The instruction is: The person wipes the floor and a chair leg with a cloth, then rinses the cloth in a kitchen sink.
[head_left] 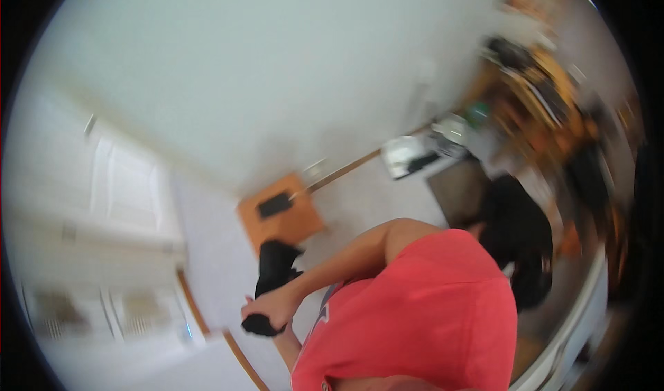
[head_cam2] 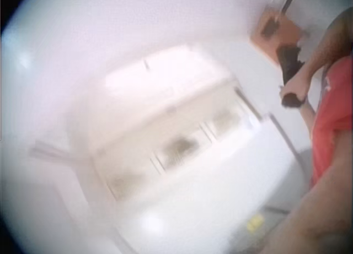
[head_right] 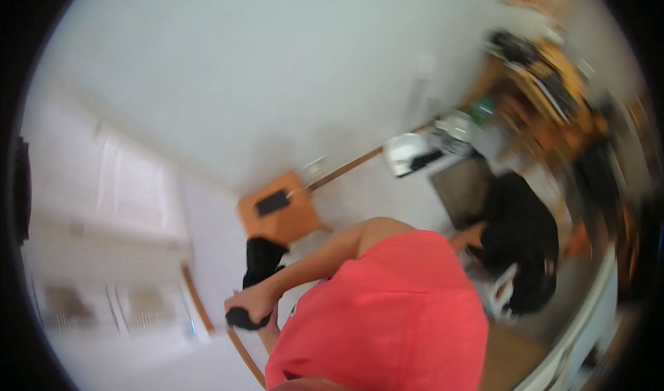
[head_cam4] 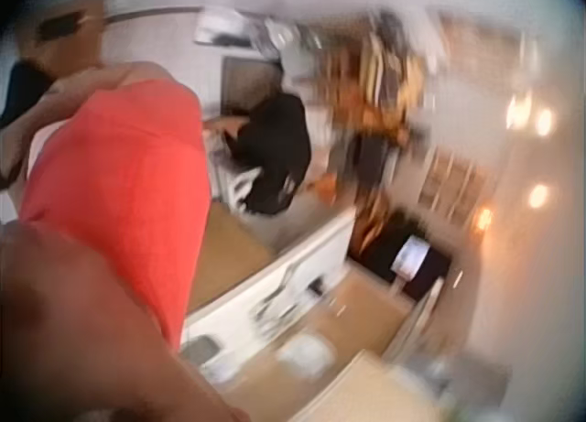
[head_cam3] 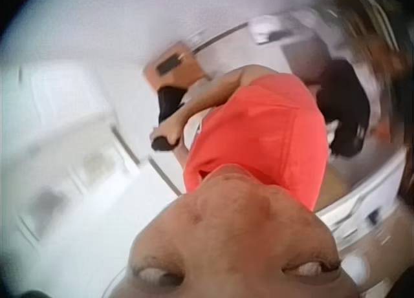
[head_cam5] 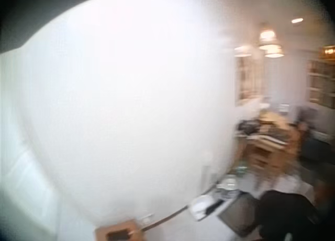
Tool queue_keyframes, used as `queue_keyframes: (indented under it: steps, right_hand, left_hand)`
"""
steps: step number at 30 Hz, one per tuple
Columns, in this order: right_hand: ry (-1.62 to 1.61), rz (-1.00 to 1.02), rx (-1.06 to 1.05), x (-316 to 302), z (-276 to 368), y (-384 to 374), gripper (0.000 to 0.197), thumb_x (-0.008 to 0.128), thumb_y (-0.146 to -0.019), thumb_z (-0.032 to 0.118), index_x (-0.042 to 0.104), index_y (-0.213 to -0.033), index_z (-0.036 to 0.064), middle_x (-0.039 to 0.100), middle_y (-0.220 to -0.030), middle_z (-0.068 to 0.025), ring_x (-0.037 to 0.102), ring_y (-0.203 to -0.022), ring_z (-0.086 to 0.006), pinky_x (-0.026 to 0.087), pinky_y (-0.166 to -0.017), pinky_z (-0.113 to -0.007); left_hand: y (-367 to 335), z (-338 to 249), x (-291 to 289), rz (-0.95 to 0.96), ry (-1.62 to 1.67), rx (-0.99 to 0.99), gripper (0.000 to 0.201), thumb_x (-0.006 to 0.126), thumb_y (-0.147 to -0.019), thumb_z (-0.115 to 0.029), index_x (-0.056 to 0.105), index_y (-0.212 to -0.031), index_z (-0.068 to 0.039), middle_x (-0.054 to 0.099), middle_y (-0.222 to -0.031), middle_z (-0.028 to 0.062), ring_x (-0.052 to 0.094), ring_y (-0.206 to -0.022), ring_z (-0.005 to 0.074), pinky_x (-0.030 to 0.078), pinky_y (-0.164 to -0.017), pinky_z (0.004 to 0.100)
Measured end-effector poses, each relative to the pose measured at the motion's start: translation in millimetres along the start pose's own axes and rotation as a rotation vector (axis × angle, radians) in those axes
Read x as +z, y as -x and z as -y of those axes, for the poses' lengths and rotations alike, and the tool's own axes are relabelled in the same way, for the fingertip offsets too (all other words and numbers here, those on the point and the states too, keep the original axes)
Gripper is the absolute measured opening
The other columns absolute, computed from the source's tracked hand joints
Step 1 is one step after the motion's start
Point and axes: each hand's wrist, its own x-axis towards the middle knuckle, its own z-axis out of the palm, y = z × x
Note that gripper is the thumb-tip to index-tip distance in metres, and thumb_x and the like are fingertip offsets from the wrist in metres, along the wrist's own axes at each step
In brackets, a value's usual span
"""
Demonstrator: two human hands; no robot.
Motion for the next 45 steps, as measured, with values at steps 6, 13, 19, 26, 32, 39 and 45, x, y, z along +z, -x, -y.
queue_keyframes:
  steps: [6, 13, 19, 26, 32, 39, 45]
  right_hand:
    - [-0.778, -0.808, -0.119, -90, -38, 52, 0.041, 0.054, -0.073, 0.006, 0.051, -0.114, 0.0080, 0.052, -0.108, -0.0081, 0.050, -0.103, -0.0177, 0.041, -0.089, -0.029]
    - [-1.047, -0.916, -0.168, -20, -102, 87, 0.054, 0.045, -0.090, 0.047, 0.042, -0.133, 0.0141, 0.046, -0.130, -0.0063, 0.042, -0.118, -0.0237, 0.035, -0.098, -0.041]
    - [-1.172, -1.257, -0.710, 38, -35, 33, 0.070, 0.046, -0.087, 0.057, 0.037, -0.136, 0.0069, 0.041, -0.137, -0.0101, 0.042, -0.123, -0.0260, 0.031, -0.105, -0.039]
    - [0.038, -1.743, -0.100, 49, 45, 20, 0.057, 0.073, -0.072, 0.026, 0.048, -0.118, 0.0037, 0.055, -0.116, -0.0100, 0.050, -0.109, -0.0189, 0.040, -0.095, -0.034]
    - [0.580, -1.424, 0.097, 72, 49, -13, 0.064, 0.075, -0.069, 0.025, 0.046, -0.122, 0.0045, 0.056, -0.112, -0.0138, 0.054, -0.104, -0.0248, 0.040, -0.094, -0.037]
    - [-0.443, -1.858, -0.383, 52, 25, -41, 0.041, 0.045, -0.094, 0.043, 0.048, -0.117, 0.0105, 0.053, -0.112, -0.0053, 0.053, -0.106, -0.0194, 0.044, -0.090, -0.036]
    - [-0.846, -1.467, -0.253, 33, 32, -52, 0.028, 0.046, -0.093, 0.036, 0.057, -0.103, 0.0123, 0.059, -0.101, -0.0047, 0.058, -0.097, -0.0163, 0.047, -0.084, -0.033]
  left_hand:
    - [-45, 1, 101, 0.152, -0.160, -0.310, 0.039, 0.040, -0.092, -0.017, 0.043, -0.125, 0.003, 0.051, -0.120, 0.0156, 0.053, -0.105, 0.0273, 0.048, -0.085, 0.0358]
    - [-61, -34, 155, 0.389, -0.283, -0.680, 0.038, 0.039, -0.092, -0.017, 0.047, -0.123, 0.003, 0.050, -0.126, 0.0189, 0.051, -0.113, 0.0319, 0.046, -0.090, 0.0433]
    - [-35, -46, 159, 0.452, -0.423, -0.972, 0.039, 0.036, -0.095, -0.025, 0.048, -0.125, -0.002, 0.054, -0.124, 0.0119, 0.054, -0.111, 0.0266, 0.045, -0.093, 0.0433]
    - [-68, -67, 111, 0.488, -0.408, -1.298, 0.082, 0.039, -0.080, -0.072, 0.036, -0.136, -0.012, 0.042, -0.134, 0.0178, 0.033, -0.121, 0.0549, 0.029, -0.097, 0.0662]
    - [-57, -51, 120, 0.605, -0.144, -1.296, 0.051, 0.058, -0.079, -0.059, 0.060, -0.095, -0.010, 0.064, -0.094, 0.0089, 0.061, -0.088, 0.0247, 0.050, -0.080, 0.0442]
    - [-33, -66, 135, 0.667, -0.668, 0.136, 0.013, 0.069, -0.075, -0.008, 0.057, -0.081, -0.005, 0.062, -0.093, 0.0075, 0.061, -0.086, 0.0215, 0.047, -0.077, 0.0304]
    - [-27, -80, 130, 1.014, -0.726, 0.786, 0.019, 0.072, -0.064, -0.005, 0.057, -0.076, -0.007, 0.057, -0.111, 0.0163, 0.058, -0.103, 0.0309, 0.046, -0.088, 0.0366]
